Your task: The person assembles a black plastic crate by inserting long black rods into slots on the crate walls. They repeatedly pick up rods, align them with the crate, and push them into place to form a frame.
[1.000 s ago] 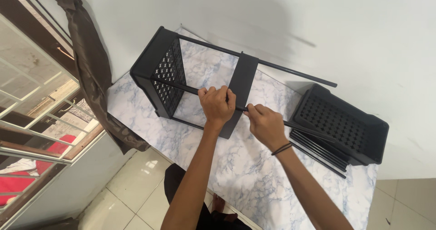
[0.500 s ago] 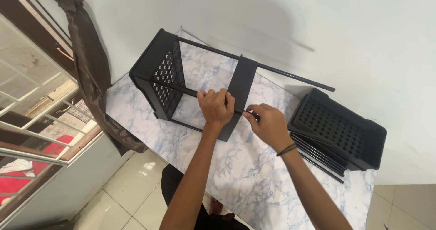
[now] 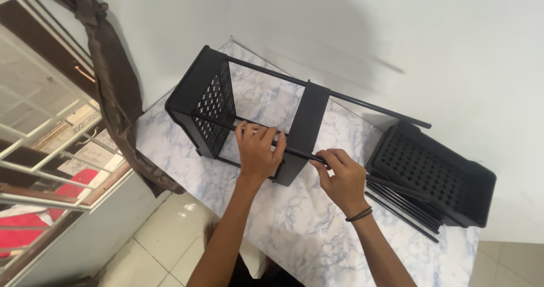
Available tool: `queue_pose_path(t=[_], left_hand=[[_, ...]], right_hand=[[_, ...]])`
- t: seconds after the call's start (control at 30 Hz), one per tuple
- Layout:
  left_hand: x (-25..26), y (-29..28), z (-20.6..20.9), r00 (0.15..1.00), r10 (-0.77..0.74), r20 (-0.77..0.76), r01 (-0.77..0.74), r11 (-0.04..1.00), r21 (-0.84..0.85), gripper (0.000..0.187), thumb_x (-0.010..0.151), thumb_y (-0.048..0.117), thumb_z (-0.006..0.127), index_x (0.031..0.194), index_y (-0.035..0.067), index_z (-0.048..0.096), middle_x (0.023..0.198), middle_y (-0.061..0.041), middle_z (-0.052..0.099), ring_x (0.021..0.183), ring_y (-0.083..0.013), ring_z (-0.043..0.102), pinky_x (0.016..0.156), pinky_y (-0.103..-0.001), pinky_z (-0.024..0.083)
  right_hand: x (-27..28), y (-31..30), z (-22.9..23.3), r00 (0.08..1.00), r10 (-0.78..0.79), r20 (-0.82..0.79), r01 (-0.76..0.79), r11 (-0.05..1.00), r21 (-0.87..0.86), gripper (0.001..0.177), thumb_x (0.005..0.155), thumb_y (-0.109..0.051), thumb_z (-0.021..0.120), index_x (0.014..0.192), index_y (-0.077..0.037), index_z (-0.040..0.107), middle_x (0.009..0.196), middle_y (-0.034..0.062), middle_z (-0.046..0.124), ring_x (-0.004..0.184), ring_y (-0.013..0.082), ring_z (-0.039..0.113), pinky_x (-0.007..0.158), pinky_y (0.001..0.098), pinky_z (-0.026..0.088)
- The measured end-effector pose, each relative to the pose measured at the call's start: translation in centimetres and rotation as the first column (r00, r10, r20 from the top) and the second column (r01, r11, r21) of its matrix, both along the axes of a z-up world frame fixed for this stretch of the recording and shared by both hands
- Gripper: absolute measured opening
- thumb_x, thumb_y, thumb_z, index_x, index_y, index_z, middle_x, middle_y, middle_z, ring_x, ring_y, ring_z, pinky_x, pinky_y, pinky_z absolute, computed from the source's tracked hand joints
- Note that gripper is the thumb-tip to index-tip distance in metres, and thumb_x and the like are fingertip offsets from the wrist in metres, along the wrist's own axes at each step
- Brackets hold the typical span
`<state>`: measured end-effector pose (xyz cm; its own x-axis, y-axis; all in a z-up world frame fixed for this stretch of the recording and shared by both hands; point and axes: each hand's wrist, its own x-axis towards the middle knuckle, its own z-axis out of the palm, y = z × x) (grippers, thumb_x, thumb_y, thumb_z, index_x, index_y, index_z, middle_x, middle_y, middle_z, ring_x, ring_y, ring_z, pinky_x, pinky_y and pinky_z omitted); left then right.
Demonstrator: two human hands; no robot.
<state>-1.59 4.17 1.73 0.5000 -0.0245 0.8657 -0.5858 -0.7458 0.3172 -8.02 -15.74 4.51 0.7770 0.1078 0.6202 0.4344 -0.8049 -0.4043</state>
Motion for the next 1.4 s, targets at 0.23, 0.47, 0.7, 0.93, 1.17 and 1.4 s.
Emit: queue_pose_path(t=[0.23,0.47,0.7,0.93,1.17,1.4], left_hand=[[2.8,1.9,-1.0,0.977,-0.169,-0.128,0.17,0.985,0.0,0.028,0.09,0.016,0.072,0.066,0.01,0.06,0.062,-0.001,0.053,0.07,-0.0226,0.051,0.084,-0.042,0.033],[5.6,3.5,-1.5,0.963,-0.261,-0.069,0.262,0.965,0.008,0.028,0.092,0.015,0.072,0.067,0.011,0.059,0.064,0.0,0.052,0.068,-0.0204,0.047,0.084,-0.041,0.033],[5.9,3.5,-2.6,0.961,-0.274,-0.034,0.274,0.962,0.007,0.029,0.093,0.017,0.072,0.067,0.012,0.059,0.063,0.001,0.047,0.068,-0.0203,0.045,0.084,-0.041,0.033],[5.7,3.4,-2.1,0.962,-0.27,-0.043,0.27,0.963,-0.001,0.03,0.092,0.018,0.072,0.066,0.012,0.059,0.063,0.0,0.049,0.07,-0.021,0.046,0.084,-0.04,0.033],[5.4,3.5,-1.7,0.954,-0.293,-0.068,0.293,0.956,-0.011,0.031,0.093,0.018,0.071,0.066,0.011,0.058,0.064,0.0,0.05,0.071,-0.021,0.047,0.084,-0.04,0.033],[5.8,3.0,-2.4,0.959,-0.283,0.008,0.284,0.959,-0.021,0.032,0.092,0.019,0.071,0.064,0.012,0.057,0.064,0.001,0.052,0.069,-0.02,0.047,0.084,-0.04,0.032]], right_hand=[[0.4,1.0,0.3,0.999,-0.033,0.021,0.032,0.999,0.019,0.015,0.085,-0.016,0.084,0.093,-0.005,0.076,0.092,0.005,0.074,0.065,0.0165,0.07,0.054,0.0269,0.052],[1.0,3.9,0.6,0.992,-0.111,0.055,0.11,0.994,0.018,0.016,0.083,-0.014,0.085,0.094,-0.004,0.078,0.09,0.0065,0.075,0.067,0.0174,0.07,0.055,0.0264,0.053],[0.4,4.6,0.2,0.984,-0.17,0.058,0.17,0.985,0.003,0.017,0.083,-0.014,0.085,0.094,-0.003,0.078,0.089,0.0076,0.075,0.07,0.0191,0.071,0.058,0.0273,0.055],[0.6,5.0,0.1,0.968,-0.215,0.126,0.231,0.964,-0.134,0.016,0.082,-0.012,0.084,0.092,-0.001,0.078,0.089,0.0077,0.076,0.068,0.0236,0.067,0.059,0.0342,0.052],[0.8,4.5,0.6,0.983,-0.18,0.024,0.182,0.973,-0.146,0.012,0.085,-0.013,0.08,0.09,-0.003,0.076,0.085,0.0063,0.075,0.067,0.0219,0.068,0.055,0.0327,0.051],[0.5,5.0,0.5,0.971,-0.233,0.057,0.239,0.959,-0.154,0.01,0.087,-0.014,0.079,0.089,-0.005,0.075,0.079,0.005,0.072,0.064,0.0229,0.066,0.056,0.0336,0.048]])
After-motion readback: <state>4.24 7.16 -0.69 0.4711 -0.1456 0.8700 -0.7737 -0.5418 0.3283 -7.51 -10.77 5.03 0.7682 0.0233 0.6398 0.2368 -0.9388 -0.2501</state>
